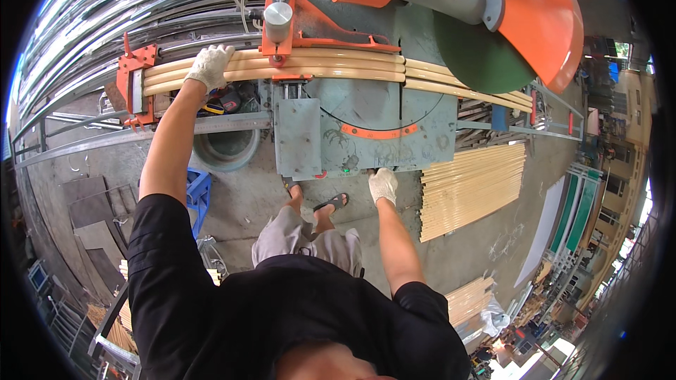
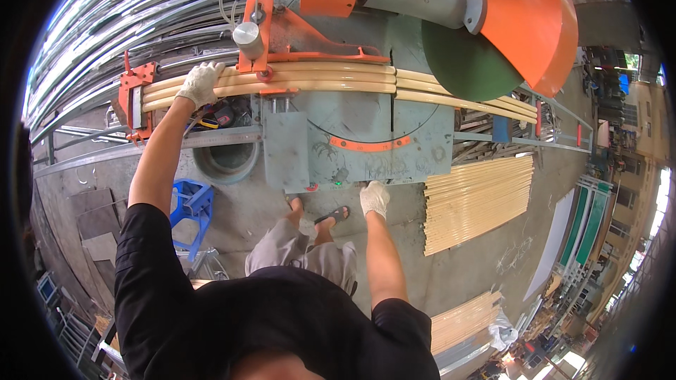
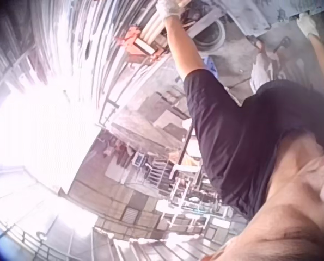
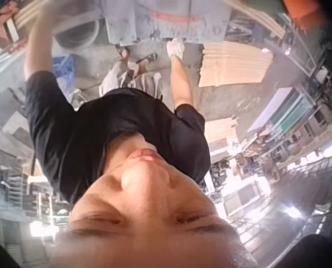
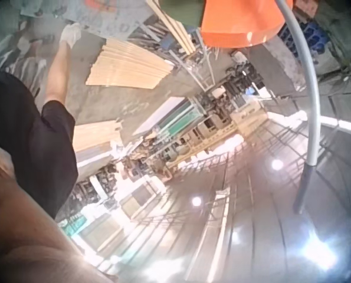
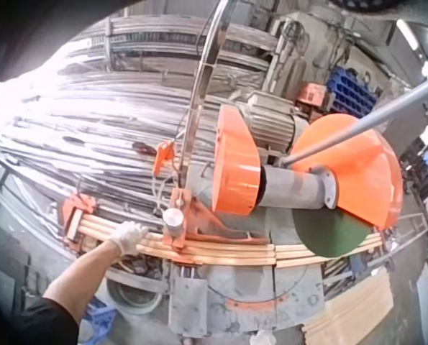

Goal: The person picks up several metal tubes from a stack on the floor, places them into a circular saw machine, and lowers the saw to cut the tubes.

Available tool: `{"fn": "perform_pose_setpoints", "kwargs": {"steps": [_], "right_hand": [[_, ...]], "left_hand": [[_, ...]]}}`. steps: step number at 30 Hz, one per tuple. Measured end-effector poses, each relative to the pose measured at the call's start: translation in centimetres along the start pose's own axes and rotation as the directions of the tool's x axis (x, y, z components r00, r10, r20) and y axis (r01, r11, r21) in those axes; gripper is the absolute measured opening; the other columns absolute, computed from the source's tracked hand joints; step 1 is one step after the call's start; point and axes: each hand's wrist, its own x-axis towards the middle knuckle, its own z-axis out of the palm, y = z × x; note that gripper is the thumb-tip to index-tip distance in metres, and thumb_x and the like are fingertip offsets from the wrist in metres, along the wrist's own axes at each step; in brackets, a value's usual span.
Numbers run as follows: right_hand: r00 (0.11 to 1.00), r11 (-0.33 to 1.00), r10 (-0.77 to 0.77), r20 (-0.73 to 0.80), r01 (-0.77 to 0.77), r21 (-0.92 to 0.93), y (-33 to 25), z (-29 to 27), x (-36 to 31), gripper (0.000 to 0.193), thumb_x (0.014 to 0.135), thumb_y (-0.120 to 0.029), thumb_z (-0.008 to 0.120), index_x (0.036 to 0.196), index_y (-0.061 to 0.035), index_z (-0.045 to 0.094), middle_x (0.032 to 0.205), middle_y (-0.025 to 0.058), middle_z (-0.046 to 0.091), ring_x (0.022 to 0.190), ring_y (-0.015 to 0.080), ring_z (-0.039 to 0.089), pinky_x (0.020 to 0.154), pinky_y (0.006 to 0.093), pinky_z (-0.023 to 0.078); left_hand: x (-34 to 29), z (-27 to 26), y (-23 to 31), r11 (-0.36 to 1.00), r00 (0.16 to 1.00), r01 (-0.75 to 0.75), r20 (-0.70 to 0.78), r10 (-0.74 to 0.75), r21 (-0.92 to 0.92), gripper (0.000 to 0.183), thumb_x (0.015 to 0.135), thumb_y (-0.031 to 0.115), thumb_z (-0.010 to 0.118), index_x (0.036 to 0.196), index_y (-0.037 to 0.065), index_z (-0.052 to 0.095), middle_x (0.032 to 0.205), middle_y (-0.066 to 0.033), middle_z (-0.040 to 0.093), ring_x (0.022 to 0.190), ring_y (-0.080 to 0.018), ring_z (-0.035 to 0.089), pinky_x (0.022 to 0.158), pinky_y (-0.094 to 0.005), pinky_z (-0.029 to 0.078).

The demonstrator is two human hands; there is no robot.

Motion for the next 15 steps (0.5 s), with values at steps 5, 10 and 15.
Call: {"fn": "perform_pose_setpoints", "kwargs": {"steps": [5, 10, 15], "right_hand": [[0.998, 0.997, 0.051, -0.048, -0.048, 0.057, 0.8, 1.3, -0.8, 0.051, 0.094, -0.047, 0.063, 0.093, 0.003, 0.075, 0.099, 0.0298, 0.071, 0.098, 0.0467, 0.069, 0.087, 0.0539, 0.053], [0.999, 0.982, 0.044, 0.002, -0.044, 0.186, 0.9, -1.6, -4.3, 0.051, 0.089, -0.05, 0.067, 0.101, -0.0011, 0.074, 0.107, 0.0264, 0.072, 0.105, 0.0434, 0.068, 0.091, 0.0516, 0.053], [0.991, 0.99, 0.042, 0.123, -0.058, 0.131, 5.3, -2.0, -9.5, 0.046, 0.086, -0.044, 0.069, 0.101, -0.0014, 0.074, 0.105, 0.025, 0.074, 0.104, 0.0414, 0.07, 0.091, 0.0498, 0.054]], "left_hand": [[1.1, 0.3, 1.1, 1.0, 1.0, 0.004, 0.004, -0.004, -0.013, 0.085, 0.056, 0.021, 0.094, 0.129, 0.009, 0.054, 0.122, -0.0156, 0.064, 0.115, -0.0362, 0.064, 0.092, -0.0472, 0.056], [0.0, 3.7, 0.6, 0.996, 0.99, 0.074, -0.121, -0.069, 0.04, 0.049, 0.078, 0.012, 0.072, 0.124, 0.008, 0.054, 0.119, -0.0154, 0.066, 0.111, -0.0358, 0.065, 0.092, -0.0498, 0.049], [-2.5, 4.0, 1.1, 0.992, 0.958, 0.024, -0.281, -0.057, -0.12, 0.037, 0.083, 0.011, 0.065, 0.12, 0.014, 0.063, 0.11, -0.0093, 0.069, 0.105, -0.0316, 0.067, 0.088, -0.0473, 0.049]]}}
